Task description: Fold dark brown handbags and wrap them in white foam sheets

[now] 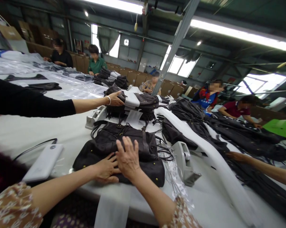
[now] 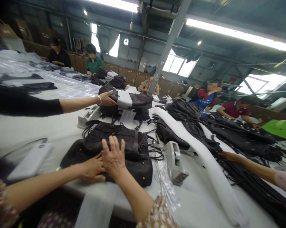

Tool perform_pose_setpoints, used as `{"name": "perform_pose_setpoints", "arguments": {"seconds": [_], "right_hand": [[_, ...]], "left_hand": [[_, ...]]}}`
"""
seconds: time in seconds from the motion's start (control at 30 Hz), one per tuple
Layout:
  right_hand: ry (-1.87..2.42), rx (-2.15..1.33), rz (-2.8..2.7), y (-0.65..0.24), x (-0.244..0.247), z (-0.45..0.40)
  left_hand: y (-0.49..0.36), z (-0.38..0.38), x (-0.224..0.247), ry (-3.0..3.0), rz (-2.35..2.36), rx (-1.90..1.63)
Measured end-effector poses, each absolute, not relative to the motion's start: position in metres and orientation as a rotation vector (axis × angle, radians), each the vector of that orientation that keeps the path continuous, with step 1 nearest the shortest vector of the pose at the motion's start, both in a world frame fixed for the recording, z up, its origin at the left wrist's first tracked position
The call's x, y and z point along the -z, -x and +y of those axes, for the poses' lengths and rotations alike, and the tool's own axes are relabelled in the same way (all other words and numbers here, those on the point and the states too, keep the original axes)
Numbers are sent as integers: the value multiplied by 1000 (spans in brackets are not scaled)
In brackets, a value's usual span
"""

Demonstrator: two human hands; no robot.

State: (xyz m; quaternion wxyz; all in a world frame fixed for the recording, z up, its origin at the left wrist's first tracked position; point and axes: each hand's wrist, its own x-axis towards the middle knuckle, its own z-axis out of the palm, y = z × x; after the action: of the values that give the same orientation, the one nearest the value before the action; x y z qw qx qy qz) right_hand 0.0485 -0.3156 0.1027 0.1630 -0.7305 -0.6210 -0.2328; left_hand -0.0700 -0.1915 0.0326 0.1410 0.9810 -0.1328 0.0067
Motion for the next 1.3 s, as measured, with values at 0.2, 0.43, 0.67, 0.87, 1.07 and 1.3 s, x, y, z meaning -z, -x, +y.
{"name": "perform_pose_setpoints", "arguments": {"seconds": [0.2,0.43,0.67,0.87,1.07,1.3], "right_hand": [[2016,441,-2092,-89,-57,-325],[1872,460,-2166,-144,-36,-375],[1932,318,-2046,-141,-29,-361],[1931,350,-2064,-140,-31,-367],[1963,304,-2035,-142,-27,-364],[1990,401,-2043,-135,-35,-362]], "left_hand": [[75,-186,-42,-2796,-419,-63],[75,-178,-43,-2726,-388,48],[67,-180,-40,-2764,-367,70],[90,-165,-45,-2904,-338,-36],[117,-139,-30,-2947,19,-78],[119,-144,-30,-2961,23,-209]]}}
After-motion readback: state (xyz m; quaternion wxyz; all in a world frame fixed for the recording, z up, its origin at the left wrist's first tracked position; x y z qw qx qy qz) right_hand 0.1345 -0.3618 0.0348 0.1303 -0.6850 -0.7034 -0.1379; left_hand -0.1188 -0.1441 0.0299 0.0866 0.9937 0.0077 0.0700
